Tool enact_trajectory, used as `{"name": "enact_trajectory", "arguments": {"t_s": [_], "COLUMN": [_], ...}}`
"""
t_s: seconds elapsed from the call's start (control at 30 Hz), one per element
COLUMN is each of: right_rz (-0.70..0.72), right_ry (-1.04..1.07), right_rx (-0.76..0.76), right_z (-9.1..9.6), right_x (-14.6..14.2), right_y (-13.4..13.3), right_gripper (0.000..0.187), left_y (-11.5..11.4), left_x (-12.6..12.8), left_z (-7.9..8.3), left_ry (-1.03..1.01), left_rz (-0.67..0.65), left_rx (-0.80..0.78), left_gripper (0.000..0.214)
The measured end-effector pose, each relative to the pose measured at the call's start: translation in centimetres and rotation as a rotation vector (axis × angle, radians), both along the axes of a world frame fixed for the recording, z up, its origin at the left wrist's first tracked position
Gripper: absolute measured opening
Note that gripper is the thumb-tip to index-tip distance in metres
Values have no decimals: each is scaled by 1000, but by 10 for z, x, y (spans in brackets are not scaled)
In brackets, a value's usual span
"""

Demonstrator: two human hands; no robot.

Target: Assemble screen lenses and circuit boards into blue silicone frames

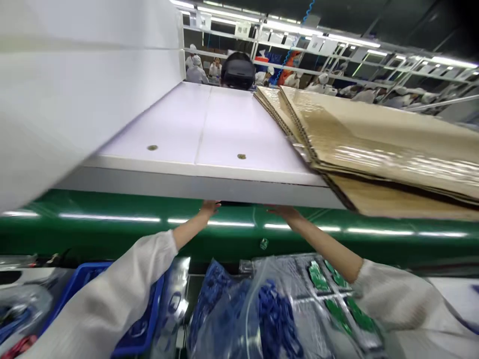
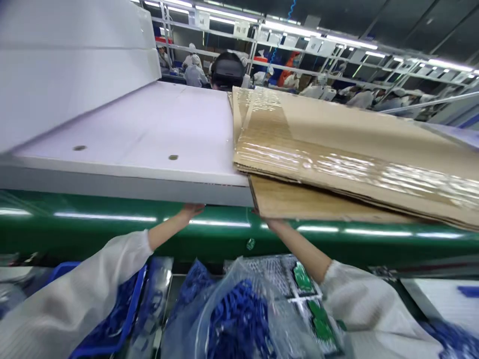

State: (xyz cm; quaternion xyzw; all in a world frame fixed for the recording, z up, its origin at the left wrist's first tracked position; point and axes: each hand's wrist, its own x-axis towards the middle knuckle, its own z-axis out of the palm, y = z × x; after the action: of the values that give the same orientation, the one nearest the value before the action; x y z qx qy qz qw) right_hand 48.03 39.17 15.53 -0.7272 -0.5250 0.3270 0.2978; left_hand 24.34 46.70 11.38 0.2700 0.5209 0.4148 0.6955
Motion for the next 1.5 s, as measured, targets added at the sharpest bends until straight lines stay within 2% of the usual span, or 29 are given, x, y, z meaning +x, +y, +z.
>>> {"name": "enact_trajectory", "arguments": {"t_s": [0.1, 0.17, 0.23, 0.3, 0.37, 0.4, 0.47, 0.53, 0.63, 0.7, 0.77, 0.87, 0.93, 1.1, 1.2, 1.27, 1.3, 1.4, 1.5], "right_rz": [83, 117, 135, 170, 259, 324, 468, 573, 598, 547, 476, 393, 376, 501, 611, 627, 609, 501, 395], "right_ry": [72, 79, 47, -5, -54, -72, -94, -116, -185, -260, -345, -450, -484, -428, -381, -389, -406, -469, -520], "right_rx": [-99, -126, -125, -123, -168, -223, -395, -584, -763, -791, -755, -617, -516, -360, -360, -413, -449, -544, -590], "right_z": [25, 45, 68, 92, 114, 122, 129, 123, 92, 65, 39, 8, -6, -18, -24, -34, -42, -69, -90], "right_x": [-7, -13, -23, -37, -53, -62, -80, -95, -110, -113, -114, -118, -125, -135, -132, -132, -136, -156, -178], "right_y": [-59, -97, -123, -133, -129, -123, -112, -108, -123, -141, -162, -190, -207, -249, -270, -279, -280, -274, -265], "right_gripper": [22, 19, 21, 22, 18, 14, 10, 13, 19, 24, 29, 42, 47, 51, 46, 47, 49, 51, 49], "left_y": [-60, -107, -152, -190, -217, -226, -238, -244, -251, -255, -259, -261, -262, -264, -266, -266, -266, -271, -286], "left_x": [-42, -67, -81, -85, -83, -80, -77, -78, -88, -95, -100, -100, -98, -96, -98, -97, -96, -88, -82], "left_z": [20, 42, 71, 100, 120, 125, 124, 112, 89, 79, 74, 71, 70, 70, 73, 74, 73, 68, 60], "left_ry": [161, 237, 289, 315, 323, 331, 372, 463, 658, 792, 916, 1039, 1063, 1012, 1082, 1155, 1166, 1089, 978], "left_rz": [-183, -288, -422, -601, -787, -868, -994, -1076, -1131, -1128, -1108, -1074, -1057, -970, -743, -558, -505, -528, -578], "left_rx": [111, 258, 457, 681, 915, 1026, 1223, 1382, 1565, 1641, 1676, 1688, 1686, 1580, 1341, 1099, 980, 721, 592], "left_gripper": [27, 28, 25, 22, 23, 23, 21, 23, 33, 33, 29, 24, 24, 26, 20, 44, 54, 55, 54]}}
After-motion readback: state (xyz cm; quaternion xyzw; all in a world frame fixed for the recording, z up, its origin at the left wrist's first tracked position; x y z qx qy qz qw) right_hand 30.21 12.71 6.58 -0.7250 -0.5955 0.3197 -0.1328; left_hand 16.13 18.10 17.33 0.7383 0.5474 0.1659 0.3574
